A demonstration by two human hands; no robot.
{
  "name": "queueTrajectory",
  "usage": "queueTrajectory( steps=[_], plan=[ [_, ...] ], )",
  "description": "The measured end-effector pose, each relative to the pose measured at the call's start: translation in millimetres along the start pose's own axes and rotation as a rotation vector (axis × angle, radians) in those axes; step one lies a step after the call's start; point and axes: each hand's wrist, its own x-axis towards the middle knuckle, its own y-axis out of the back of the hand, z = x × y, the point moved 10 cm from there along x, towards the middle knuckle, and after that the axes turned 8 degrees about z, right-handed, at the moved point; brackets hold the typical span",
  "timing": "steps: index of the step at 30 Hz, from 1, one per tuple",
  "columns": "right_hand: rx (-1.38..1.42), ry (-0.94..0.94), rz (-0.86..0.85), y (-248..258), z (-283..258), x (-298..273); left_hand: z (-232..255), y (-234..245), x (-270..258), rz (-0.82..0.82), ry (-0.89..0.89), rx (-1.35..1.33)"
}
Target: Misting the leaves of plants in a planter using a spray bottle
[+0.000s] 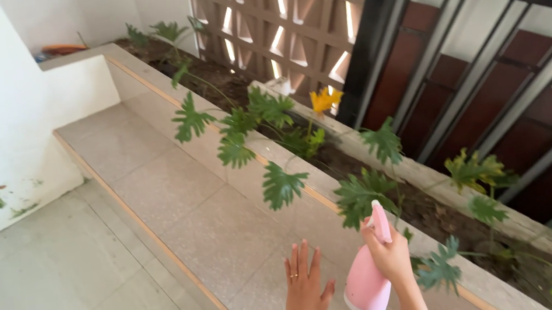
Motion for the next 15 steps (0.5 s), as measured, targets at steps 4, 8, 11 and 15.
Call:
queueTrajectory(
  steps=[4, 8, 11, 15],
  plan=[
    [-0.12, 0.159, 0.004, -40.5, -16.0, 6.8, -27.4, 20.5, 11.3, 0.018, -0.001, -0.002],
    [-0.131, 0.157, -0.046, -76.6, -39.1, -7.7, -59.6, 46.4, 20.5, -0.024, 0.04, 0.033],
    [-0.106, 0.142, -0.065, -101.6, -55.8, -16.5, -81.3, 68.2, 27.1, 0.003, 0.045, 0.023],
    [-0.186, 0.254, -0.019, -133.9, -47.9, -5.3, -102.1, 96.3, 31.3, 0.063, 0.03, 0.012]
  ],
)
